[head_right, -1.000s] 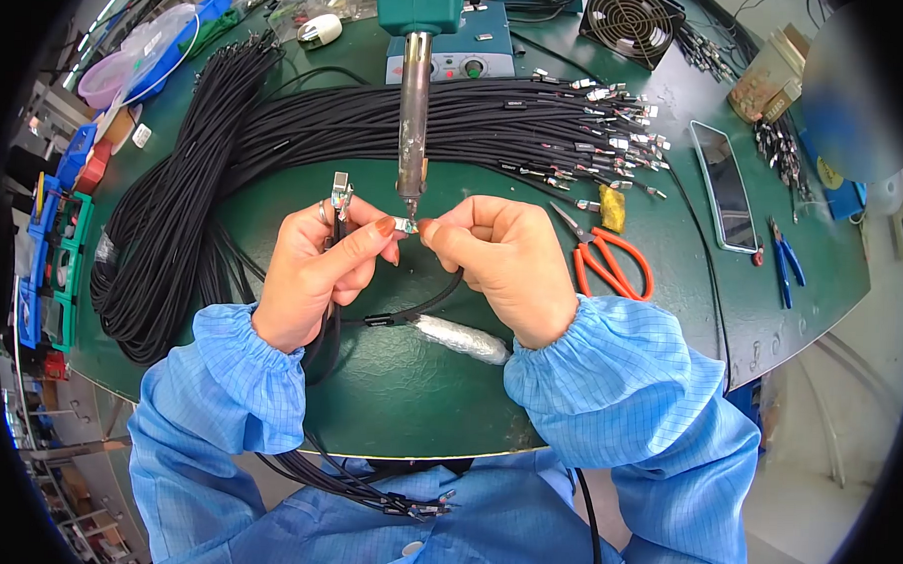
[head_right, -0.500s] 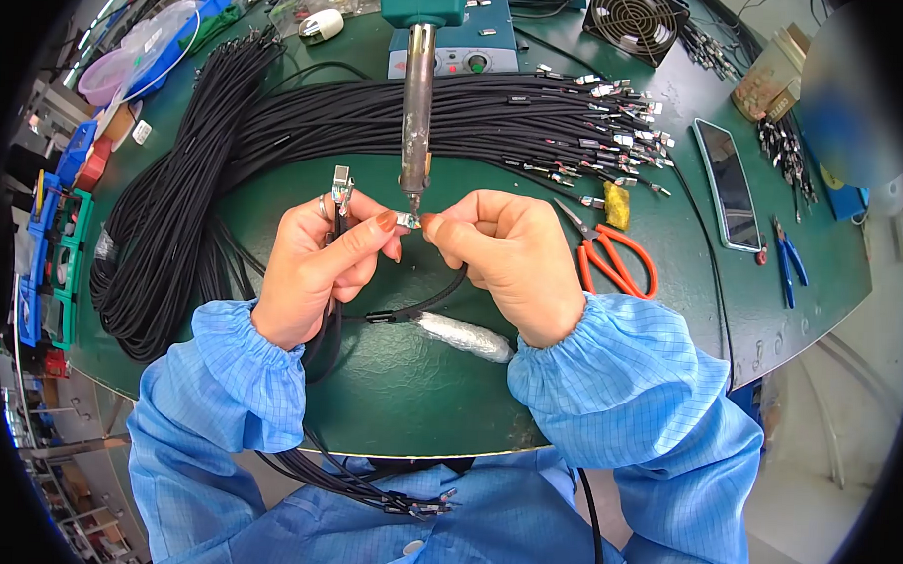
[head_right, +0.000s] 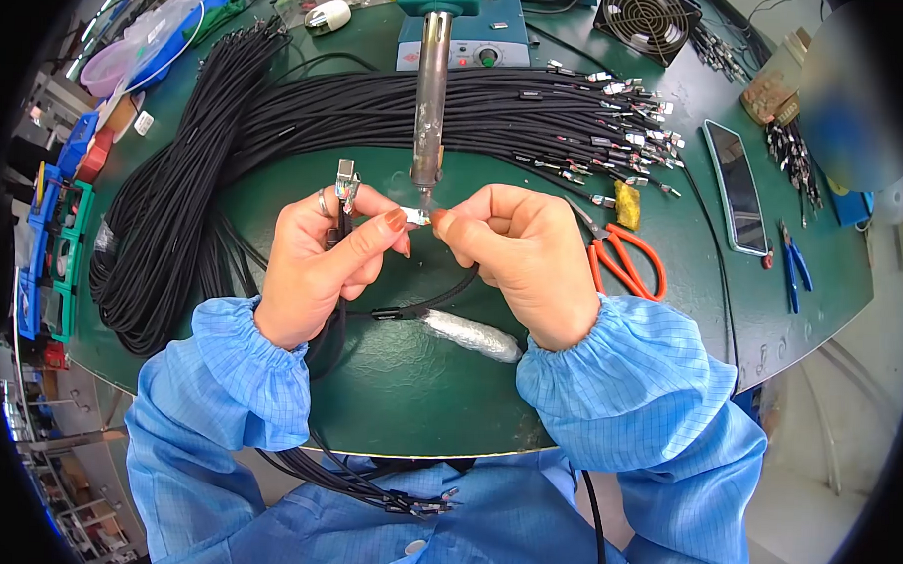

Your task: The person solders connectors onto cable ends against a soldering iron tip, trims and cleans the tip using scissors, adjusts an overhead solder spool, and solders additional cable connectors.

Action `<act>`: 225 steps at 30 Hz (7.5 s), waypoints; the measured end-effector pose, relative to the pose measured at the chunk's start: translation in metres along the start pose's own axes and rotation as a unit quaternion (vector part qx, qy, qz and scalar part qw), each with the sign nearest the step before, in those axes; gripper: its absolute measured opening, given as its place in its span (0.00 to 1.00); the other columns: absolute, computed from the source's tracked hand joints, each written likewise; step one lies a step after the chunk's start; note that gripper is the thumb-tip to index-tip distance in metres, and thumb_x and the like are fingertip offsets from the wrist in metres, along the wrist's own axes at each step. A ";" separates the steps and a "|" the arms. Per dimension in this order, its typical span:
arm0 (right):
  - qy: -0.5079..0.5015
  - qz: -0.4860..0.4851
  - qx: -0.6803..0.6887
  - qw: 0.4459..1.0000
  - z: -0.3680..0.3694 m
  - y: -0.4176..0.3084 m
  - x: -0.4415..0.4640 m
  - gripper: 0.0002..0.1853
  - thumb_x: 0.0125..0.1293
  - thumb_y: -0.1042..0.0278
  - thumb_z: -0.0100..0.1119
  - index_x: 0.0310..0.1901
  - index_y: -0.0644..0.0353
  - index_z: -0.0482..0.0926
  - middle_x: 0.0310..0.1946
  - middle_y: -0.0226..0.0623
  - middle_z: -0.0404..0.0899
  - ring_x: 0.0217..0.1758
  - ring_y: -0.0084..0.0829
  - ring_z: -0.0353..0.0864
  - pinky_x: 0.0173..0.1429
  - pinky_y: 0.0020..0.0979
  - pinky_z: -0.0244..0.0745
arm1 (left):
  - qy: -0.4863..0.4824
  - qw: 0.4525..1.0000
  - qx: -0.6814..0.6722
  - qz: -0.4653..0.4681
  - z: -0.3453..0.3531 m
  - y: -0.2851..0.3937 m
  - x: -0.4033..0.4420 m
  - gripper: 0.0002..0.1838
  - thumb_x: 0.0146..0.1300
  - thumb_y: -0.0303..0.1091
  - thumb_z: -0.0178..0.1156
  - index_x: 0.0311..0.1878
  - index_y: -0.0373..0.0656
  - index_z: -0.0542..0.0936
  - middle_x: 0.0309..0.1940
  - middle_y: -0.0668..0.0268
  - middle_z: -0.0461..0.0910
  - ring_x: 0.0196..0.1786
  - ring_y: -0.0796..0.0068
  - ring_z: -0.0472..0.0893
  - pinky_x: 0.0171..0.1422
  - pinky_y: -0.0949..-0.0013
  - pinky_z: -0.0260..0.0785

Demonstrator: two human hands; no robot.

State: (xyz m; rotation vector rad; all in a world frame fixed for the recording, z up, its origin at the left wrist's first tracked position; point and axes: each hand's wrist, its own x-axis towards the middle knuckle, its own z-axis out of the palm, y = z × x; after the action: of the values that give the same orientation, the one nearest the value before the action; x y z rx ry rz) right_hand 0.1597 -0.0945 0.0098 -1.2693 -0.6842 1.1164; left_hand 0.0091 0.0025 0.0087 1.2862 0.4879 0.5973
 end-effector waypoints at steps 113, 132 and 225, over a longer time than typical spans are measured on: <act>0.505 -0.310 -0.394 0.703 -0.200 0.025 -0.144 0.05 0.54 0.67 0.61 0.31 0.57 0.81 0.19 0.29 0.75 0.16 0.27 0.66 0.22 0.27 0.62 | -0.143 0.978 0.021 -0.149 -0.083 -0.018 0.013 0.23 0.55 0.25 0.61 0.53 0.37 0.64 0.37 0.62 0.68 0.27 0.85 0.68 0.27 0.89 0.61; 0.507 -0.314 -0.453 0.662 -0.209 0.032 -0.139 0.06 0.55 0.64 0.59 0.30 0.54 0.81 0.20 0.27 0.75 0.16 0.30 0.68 0.22 0.30 0.63 | -0.165 0.974 0.010 -0.155 -0.091 -0.017 0.020 0.24 0.55 0.27 0.62 0.53 0.39 0.64 0.36 0.63 0.67 0.25 0.87 0.68 0.26 0.90 0.62; 0.455 -0.282 -0.434 0.725 -0.195 0.013 -0.140 0.07 0.48 0.79 0.58 0.31 0.60 0.78 0.24 0.31 0.74 0.22 0.29 0.69 0.28 0.25 0.65 | -0.121 0.974 0.025 -0.191 -0.029 -0.004 0.020 0.17 0.54 0.26 0.59 0.47 0.34 0.71 0.31 0.60 0.74 0.28 0.75 0.73 0.33 0.78 0.66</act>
State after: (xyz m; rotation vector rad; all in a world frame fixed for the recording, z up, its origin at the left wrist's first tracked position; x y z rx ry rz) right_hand 0.2814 -0.2998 -0.0214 -1.9569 -0.7373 -0.4906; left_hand 0.0063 0.0366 -0.0021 1.2505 0.5320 0.1047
